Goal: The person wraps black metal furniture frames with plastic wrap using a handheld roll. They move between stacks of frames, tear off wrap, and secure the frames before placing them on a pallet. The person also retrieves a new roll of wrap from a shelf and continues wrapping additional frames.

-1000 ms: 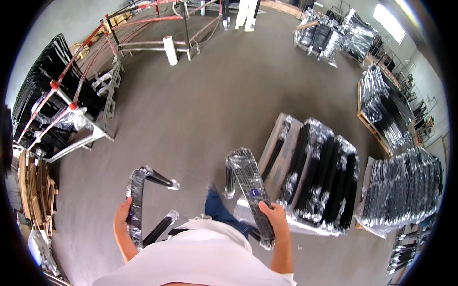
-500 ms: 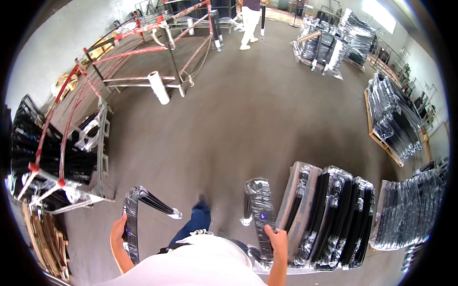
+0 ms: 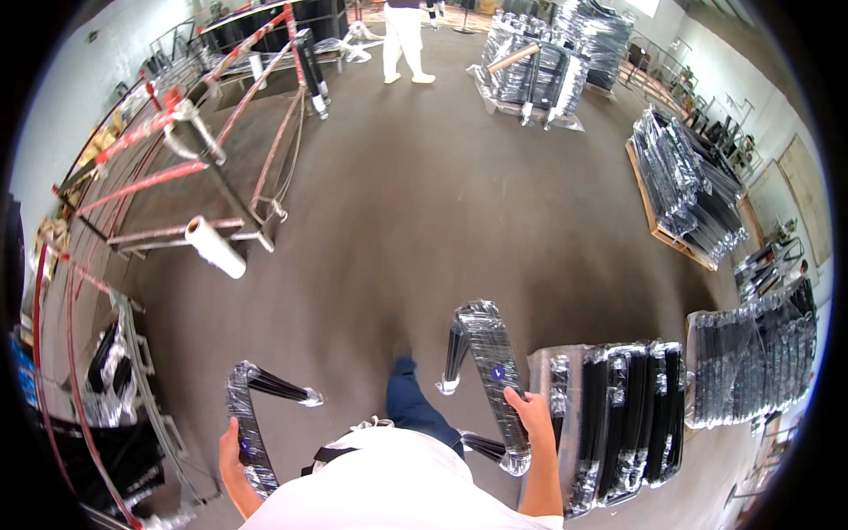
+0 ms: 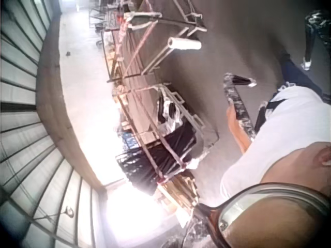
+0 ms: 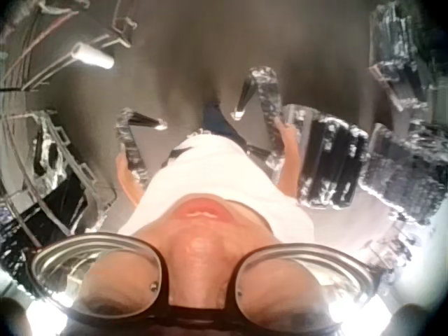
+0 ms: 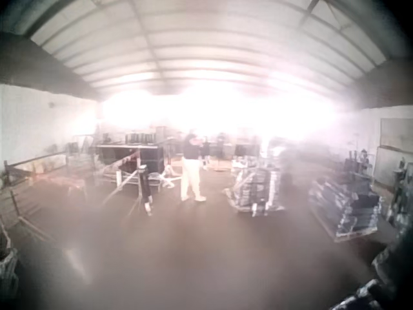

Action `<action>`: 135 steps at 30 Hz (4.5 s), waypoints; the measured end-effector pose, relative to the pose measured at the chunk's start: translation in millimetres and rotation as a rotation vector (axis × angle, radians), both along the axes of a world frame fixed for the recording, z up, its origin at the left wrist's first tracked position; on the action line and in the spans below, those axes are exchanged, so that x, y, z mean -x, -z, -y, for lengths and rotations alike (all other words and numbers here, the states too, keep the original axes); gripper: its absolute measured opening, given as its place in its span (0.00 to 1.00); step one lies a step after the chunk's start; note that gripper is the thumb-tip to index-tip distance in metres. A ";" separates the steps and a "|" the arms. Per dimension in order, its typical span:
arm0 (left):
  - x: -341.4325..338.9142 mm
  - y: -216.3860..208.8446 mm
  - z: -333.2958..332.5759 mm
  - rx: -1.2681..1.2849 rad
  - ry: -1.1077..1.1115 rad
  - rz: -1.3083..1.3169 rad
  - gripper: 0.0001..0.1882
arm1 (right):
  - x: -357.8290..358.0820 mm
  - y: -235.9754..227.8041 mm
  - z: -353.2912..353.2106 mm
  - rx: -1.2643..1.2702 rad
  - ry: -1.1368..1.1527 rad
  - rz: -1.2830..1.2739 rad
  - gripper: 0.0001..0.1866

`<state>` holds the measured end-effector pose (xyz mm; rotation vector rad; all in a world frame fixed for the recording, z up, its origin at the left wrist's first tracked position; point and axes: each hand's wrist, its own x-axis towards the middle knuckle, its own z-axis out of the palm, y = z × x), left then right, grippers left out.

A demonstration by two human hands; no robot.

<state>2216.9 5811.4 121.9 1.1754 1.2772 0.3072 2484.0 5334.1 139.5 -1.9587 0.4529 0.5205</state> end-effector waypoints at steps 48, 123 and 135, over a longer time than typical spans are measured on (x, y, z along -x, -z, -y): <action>-1420.4 -72.6 -641.0 -0.025 0.345 0.049 0.19 | -1341.3 -15.6 -663.5 -0.074 0.012 0.045 0.28; -1896.6 50.9 -1083.1 -1.292 0.658 -0.321 0.23 | -1713.6 139.0 -1389.3 -0.326 -0.708 -0.295 0.12; -2071.0 33.8 -622.1 -0.844 1.575 0.553 0.12 | -1681.8 134.2 -856.3 -0.487 0.777 -0.030 0.10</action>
